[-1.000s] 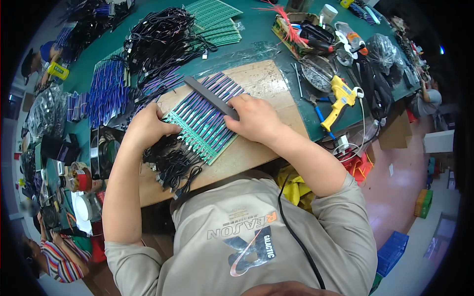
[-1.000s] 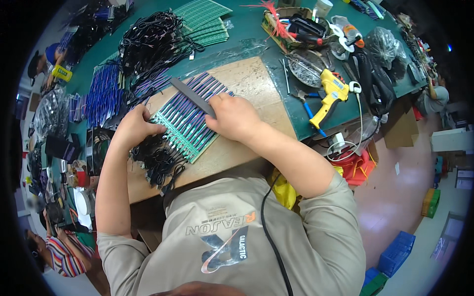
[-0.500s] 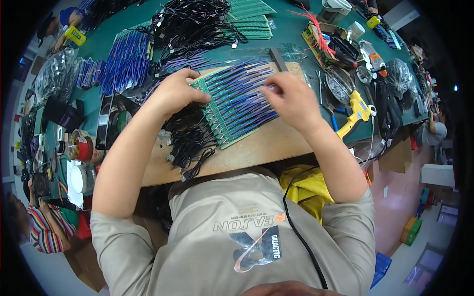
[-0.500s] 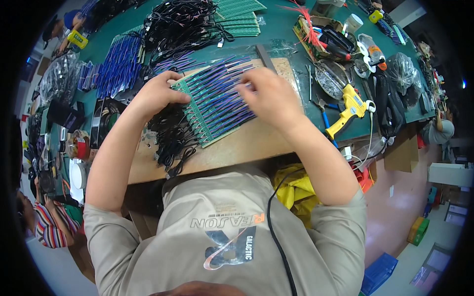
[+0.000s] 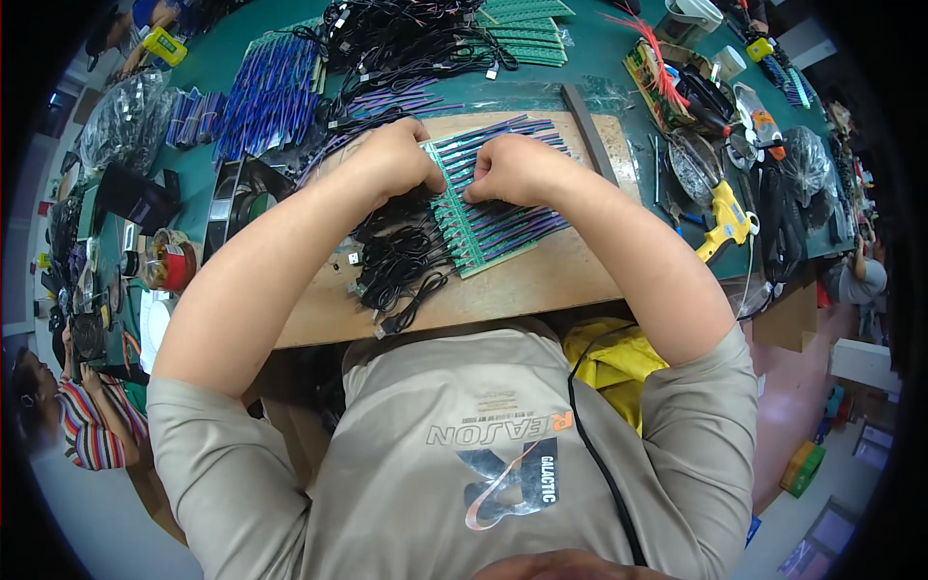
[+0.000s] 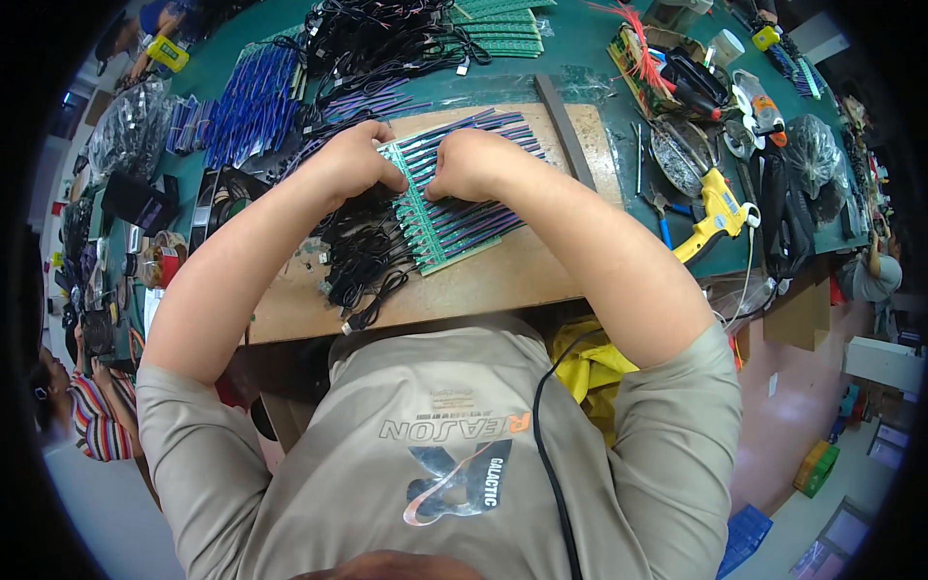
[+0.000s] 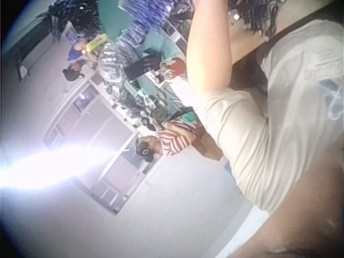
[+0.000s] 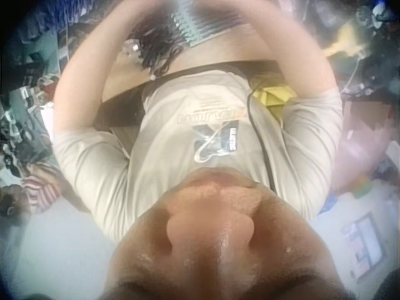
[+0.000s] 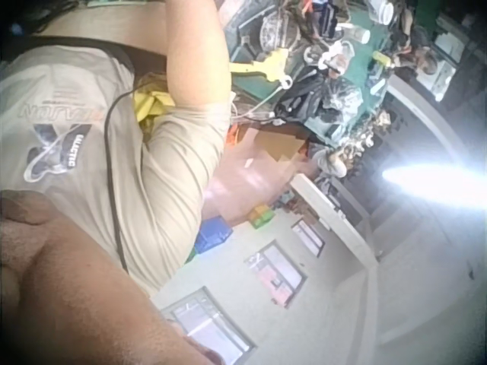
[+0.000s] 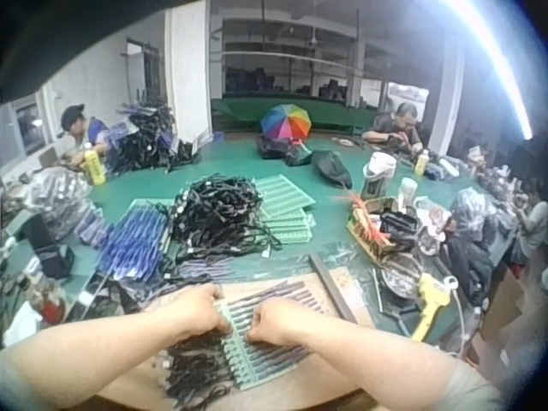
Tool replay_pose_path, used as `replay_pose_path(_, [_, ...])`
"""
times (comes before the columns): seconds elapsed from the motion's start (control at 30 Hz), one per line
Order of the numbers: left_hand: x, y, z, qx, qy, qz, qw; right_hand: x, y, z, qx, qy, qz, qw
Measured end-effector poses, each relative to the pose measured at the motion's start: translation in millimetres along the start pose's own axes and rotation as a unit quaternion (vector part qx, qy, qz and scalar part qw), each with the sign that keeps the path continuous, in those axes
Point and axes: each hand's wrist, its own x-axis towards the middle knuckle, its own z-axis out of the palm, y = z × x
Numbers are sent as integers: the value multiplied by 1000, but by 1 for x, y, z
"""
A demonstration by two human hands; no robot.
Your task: Soldering wires onto a series of small green printed circuit boards.
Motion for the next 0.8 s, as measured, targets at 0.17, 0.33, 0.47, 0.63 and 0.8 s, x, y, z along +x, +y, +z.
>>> replay_pose_path(0.17, [2, 4, 3, -17, 2, -12, 1000, 0, 0, 2, -13, 12, 1, 1000])
replay_pose_path(0.33, [-2, 10, 3, -16, -5, -26, 1000, -1, -7, 2, -46, 13, 24, 999])
replay_pose_path(0.47, [2, 9, 4, -5, -1, -29, 1000, 3, -4, 5, -56, 21, 16, 998])
replay_pose_path(0.63, [4, 8, 5, 3, 0, -39, 999, -1, -7, 4, -49, 23, 11, 998])
replay_pose_path(0.8, [2, 15, 4, -8, -23, -48, 999, 0, -3, 4, -44, 23, 5, 999])
